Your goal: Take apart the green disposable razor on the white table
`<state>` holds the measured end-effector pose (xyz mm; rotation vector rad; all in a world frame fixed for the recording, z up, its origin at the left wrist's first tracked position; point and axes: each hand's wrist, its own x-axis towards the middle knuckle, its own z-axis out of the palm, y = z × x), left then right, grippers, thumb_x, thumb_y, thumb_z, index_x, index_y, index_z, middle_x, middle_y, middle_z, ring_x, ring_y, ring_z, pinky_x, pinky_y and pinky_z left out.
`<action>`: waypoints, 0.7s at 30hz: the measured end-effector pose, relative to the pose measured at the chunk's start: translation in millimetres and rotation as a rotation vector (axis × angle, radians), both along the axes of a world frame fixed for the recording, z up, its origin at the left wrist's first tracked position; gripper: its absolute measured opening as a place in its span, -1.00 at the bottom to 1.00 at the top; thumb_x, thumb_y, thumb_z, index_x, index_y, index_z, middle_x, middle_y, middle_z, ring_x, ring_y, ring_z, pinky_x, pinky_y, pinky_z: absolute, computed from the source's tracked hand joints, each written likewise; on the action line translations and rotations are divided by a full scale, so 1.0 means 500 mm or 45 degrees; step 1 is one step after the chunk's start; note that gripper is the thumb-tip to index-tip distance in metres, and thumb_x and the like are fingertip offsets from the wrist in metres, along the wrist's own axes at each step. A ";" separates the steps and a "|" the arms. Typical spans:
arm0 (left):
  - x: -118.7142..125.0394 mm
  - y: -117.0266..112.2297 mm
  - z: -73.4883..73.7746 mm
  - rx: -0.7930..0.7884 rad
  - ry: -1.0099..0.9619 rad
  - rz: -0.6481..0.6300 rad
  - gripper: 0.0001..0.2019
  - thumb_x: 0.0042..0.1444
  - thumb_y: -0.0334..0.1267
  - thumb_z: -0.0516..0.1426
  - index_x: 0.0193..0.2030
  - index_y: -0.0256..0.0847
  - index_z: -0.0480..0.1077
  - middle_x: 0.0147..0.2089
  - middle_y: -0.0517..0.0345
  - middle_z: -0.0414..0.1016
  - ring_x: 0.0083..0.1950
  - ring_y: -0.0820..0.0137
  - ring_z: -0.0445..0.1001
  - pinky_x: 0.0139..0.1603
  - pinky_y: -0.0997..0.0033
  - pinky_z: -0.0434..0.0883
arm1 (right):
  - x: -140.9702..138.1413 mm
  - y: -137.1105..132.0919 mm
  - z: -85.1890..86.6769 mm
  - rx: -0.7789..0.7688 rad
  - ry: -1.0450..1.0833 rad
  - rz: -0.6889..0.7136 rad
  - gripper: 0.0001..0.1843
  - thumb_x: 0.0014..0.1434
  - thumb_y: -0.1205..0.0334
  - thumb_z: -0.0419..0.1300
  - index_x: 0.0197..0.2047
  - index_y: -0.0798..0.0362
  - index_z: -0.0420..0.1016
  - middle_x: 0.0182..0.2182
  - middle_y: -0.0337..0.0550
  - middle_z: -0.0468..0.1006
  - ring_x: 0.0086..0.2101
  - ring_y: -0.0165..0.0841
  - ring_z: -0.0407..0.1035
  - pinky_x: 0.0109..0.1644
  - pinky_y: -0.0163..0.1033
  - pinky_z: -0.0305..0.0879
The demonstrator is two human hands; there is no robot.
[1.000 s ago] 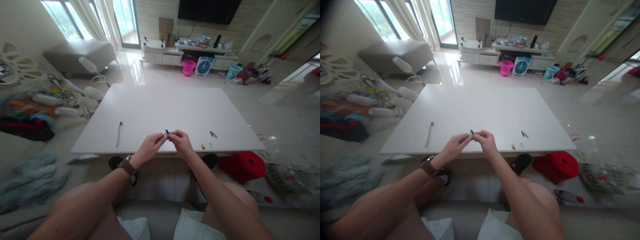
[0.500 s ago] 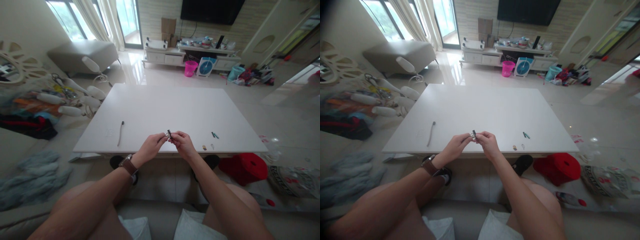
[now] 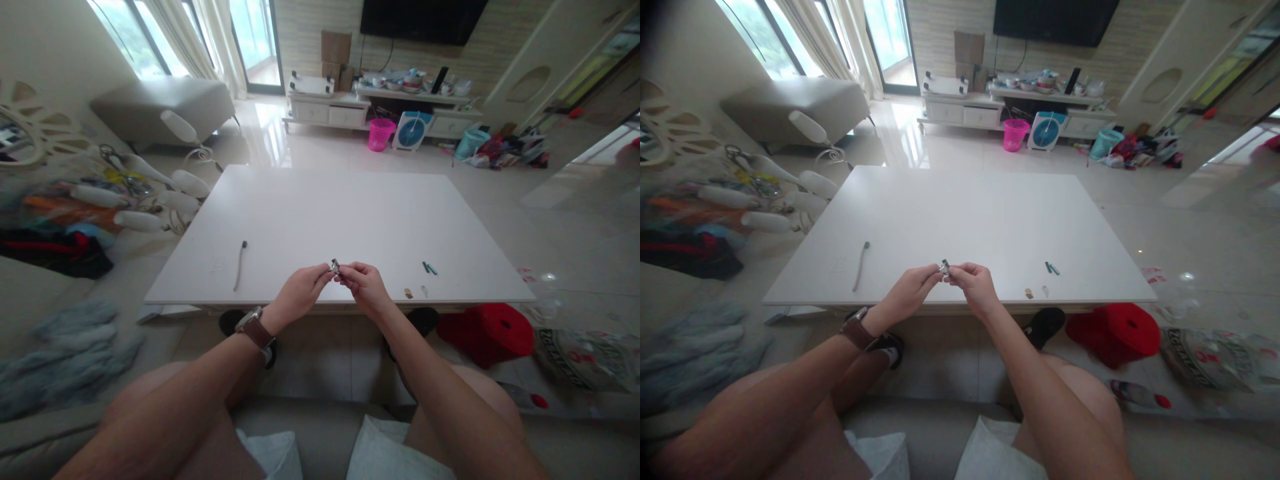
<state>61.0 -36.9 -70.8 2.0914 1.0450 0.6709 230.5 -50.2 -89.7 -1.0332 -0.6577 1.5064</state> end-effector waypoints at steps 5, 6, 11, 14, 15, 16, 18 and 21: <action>0.002 -0.001 -0.001 -0.009 -0.025 0.012 -0.71 0.38 -0.13 -0.06 -0.29 -0.19 0.35 -0.34 0.19 0.48 -0.33 0.42 0.37 -0.28 0.44 0.21 | -0.005 0.000 0.000 -0.015 0.045 -0.038 -0.72 -0.27 0.14 0.55 -0.52 0.08 0.61 -0.52 -0.17 0.62 -0.46 -0.41 0.46 -0.36 -0.32 0.35; 0.002 -0.001 -0.002 -0.009 -0.024 0.013 -0.70 0.38 -0.13 -0.05 -0.30 -0.20 0.34 -0.35 0.19 0.48 -0.34 0.43 0.36 -0.29 0.44 0.21 | -0.006 0.000 -0.002 -0.020 0.056 -0.042 -0.72 -0.27 0.14 0.55 -0.51 0.08 0.61 -0.51 -0.17 0.62 -0.46 -0.41 0.46 -0.35 -0.32 0.36; 0.003 -0.003 -0.003 -0.008 -0.019 0.029 -0.68 0.38 -0.09 -0.05 -0.33 -0.19 0.33 -0.37 0.19 0.46 -0.37 0.43 0.33 -0.32 0.43 0.18 | -0.006 -0.001 -0.004 -0.015 0.070 -0.039 -0.74 -0.24 0.16 0.53 -0.51 0.07 0.60 -0.49 -0.17 0.62 -0.44 -0.41 0.47 -0.32 -0.30 0.38; 0.003 -0.003 -0.002 -0.013 -0.026 0.028 -0.68 0.38 -0.10 -0.07 -0.32 -0.19 0.33 -0.36 0.19 0.46 -0.36 0.42 0.34 -0.31 0.43 0.19 | -0.005 -0.002 0.001 -0.028 0.072 -0.020 -0.74 -0.24 0.16 0.53 -0.50 0.07 0.61 -0.49 -0.17 0.63 -0.44 -0.41 0.47 -0.34 -0.33 0.38; 0.003 -0.003 -0.002 -0.014 -0.024 0.025 -0.68 0.38 -0.10 -0.07 -0.32 -0.19 0.33 -0.36 0.19 0.46 -0.35 0.42 0.34 -0.30 0.43 0.19 | -0.005 -0.002 0.002 -0.033 0.070 -0.017 -0.74 -0.25 0.16 0.54 -0.51 0.07 0.61 -0.49 -0.18 0.63 -0.44 -0.41 0.48 -0.35 -0.34 0.37; 0.003 -0.003 -0.003 -0.016 -0.020 0.023 -0.68 0.39 -0.10 -0.08 -0.31 -0.19 0.33 -0.36 0.18 0.46 -0.35 0.42 0.35 -0.30 0.43 0.19 | -0.004 -0.003 0.003 -0.035 0.066 -0.015 -0.74 -0.25 0.15 0.54 -0.51 0.07 0.61 -0.49 -0.18 0.63 -0.44 -0.41 0.48 -0.36 -0.34 0.37; 0.002 -0.002 -0.004 -0.016 -0.012 0.019 -0.68 0.39 -0.10 -0.09 -0.29 -0.19 0.33 -0.35 0.18 0.47 -0.34 0.40 0.36 -0.28 0.42 0.21 | -0.003 -0.002 0.005 -0.026 0.054 -0.010 -0.74 -0.25 0.14 0.54 -0.51 0.06 0.61 -0.50 -0.18 0.62 -0.45 -0.40 0.48 -0.37 -0.33 0.37; 0.001 -0.001 -0.006 -0.006 0.004 0.015 -0.68 0.39 -0.09 -0.11 -0.27 -0.18 0.34 -0.33 0.16 0.47 -0.33 0.39 0.37 -0.28 0.42 0.21 | -0.002 -0.002 0.003 -0.008 0.042 0.003 -0.73 -0.24 0.14 0.53 -0.51 0.07 0.60 -0.50 -0.18 0.62 -0.46 -0.40 0.47 -0.36 -0.32 0.37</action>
